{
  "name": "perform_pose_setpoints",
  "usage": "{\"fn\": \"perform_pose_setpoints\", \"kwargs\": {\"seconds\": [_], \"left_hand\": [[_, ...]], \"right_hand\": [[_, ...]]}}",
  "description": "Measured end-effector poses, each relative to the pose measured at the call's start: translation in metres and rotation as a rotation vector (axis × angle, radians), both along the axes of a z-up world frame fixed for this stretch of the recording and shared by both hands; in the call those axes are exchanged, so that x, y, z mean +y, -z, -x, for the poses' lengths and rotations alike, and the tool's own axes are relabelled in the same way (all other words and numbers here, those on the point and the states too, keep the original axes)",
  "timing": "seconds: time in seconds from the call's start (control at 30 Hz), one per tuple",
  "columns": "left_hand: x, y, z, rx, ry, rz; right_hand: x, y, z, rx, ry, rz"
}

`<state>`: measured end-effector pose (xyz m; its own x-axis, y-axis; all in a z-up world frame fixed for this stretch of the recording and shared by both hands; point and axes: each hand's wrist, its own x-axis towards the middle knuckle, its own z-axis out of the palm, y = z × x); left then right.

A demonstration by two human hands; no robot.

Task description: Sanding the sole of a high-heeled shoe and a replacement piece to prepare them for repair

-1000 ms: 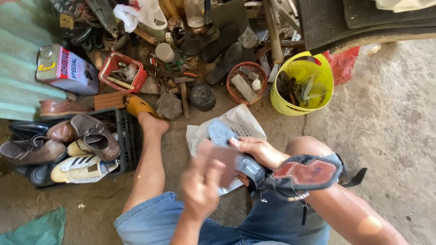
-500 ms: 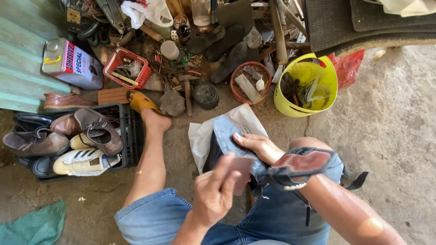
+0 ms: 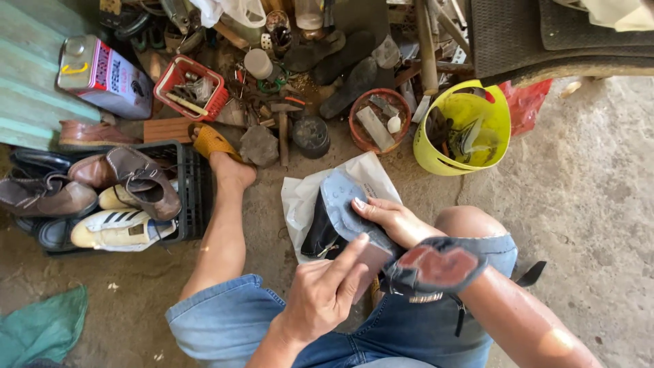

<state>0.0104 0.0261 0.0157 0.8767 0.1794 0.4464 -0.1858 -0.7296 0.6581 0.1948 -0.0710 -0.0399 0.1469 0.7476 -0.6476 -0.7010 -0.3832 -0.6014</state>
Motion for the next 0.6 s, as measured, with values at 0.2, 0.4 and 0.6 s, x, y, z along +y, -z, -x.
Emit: {"fn": "perform_pose_setpoints", "kwargs": {"seconds": [0.2,0.4,0.6], "left_hand": [[-0.014,0.011,0.005,-0.009,0.012,-0.005],[-0.003,0.010,0.009,0.043,-0.141,0.100],[0.006,0.023,0.011,0.099,-0.317,0.173]], "right_hand": [[0.005,-0.010,0.001,0.063,0.083,0.010],[-0.001,0.001,-0.004,-0.664,-0.223,-0.157],[0.004,-0.019,0.004,-0.064,-0.041,0.023]]}}
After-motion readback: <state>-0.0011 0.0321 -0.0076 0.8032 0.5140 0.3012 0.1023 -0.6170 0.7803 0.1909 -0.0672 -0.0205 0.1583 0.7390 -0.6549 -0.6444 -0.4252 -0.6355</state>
